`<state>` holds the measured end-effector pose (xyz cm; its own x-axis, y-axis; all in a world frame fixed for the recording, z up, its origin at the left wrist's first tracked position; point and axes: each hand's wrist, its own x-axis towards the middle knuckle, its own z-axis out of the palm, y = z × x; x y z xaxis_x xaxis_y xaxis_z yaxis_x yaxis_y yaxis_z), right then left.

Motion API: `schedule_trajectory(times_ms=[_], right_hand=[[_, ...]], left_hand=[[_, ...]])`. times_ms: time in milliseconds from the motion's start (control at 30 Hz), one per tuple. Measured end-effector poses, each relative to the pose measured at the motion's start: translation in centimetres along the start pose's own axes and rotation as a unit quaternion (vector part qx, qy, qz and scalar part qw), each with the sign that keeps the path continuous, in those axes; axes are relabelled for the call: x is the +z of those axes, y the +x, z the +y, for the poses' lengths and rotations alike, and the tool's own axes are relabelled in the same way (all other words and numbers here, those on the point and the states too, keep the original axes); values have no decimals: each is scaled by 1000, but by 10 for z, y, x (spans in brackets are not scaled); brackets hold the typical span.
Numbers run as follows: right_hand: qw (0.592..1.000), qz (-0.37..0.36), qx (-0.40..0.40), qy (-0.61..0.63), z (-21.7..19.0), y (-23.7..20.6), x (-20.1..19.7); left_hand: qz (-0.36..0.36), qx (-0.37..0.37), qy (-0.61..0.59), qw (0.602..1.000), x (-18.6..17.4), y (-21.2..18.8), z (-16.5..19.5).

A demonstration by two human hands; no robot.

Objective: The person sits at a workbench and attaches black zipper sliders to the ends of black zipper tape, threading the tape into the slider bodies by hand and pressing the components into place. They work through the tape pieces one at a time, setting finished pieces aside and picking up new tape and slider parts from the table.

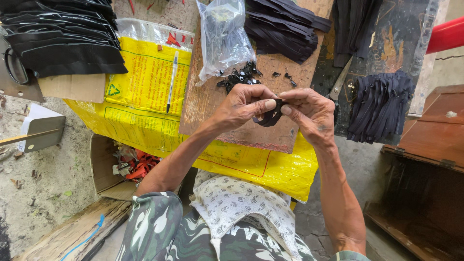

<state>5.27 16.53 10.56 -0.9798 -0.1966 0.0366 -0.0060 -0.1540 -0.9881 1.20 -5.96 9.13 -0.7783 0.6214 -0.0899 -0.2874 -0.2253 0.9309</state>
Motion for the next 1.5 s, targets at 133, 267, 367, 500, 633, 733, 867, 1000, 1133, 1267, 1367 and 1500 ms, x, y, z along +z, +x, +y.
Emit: schedule_trajectory(times_ms=[133, 267, 367, 500, 633, 733, 867, 1000, 1133, 1267, 1367, 1500], right_hand=[[1000, 7, -4, 0, -1, 0, 1], [1000, 8, 2, 2, -1, 0, 1], [1000, 8, -1, -3, 0, 1, 1], [1000, 10, 4, -1, 2, 1, 0], [1000, 10, 6, -4, 3, 0, -1], [1000, 13, 10, -8, 3, 0, -2], [1000, 13, 11, -3, 4, 1, -2], [1000, 4, 3, 0, 5, 1, -3], [1000, 13, -5, 17, 7, 2, -2], [999, 19, -22, 15, 7, 2, 1], [999, 21, -22, 24, 5, 2, 1], [999, 32, -15, 29, 2, 1, 1]], left_hand=[[4, -9, -11, 1000, 1, 0, 0], [-8, -11, -63, 998, 2, 0, 1], [-3, -13, -32, 999, 1, -1, 2], [9, -15, 1, 1000, 1, -2, 2], [0, -5, -13, 1000, 1, -2, 1], [-4, -6, -29, 1000, 2, -1, 0], [-4, -16, -26, 1000, 1, 0, 0], [-15, -9, -44, 999, 1, 1, -3], [-19, 21, -49, 998, 2, 4, -9], [-7, 35, -43, 998, 4, 7, -14], [-1, 49, -58, 997, 6, 10, -15], [9, 45, -34, 998, 6, 8, -12]])
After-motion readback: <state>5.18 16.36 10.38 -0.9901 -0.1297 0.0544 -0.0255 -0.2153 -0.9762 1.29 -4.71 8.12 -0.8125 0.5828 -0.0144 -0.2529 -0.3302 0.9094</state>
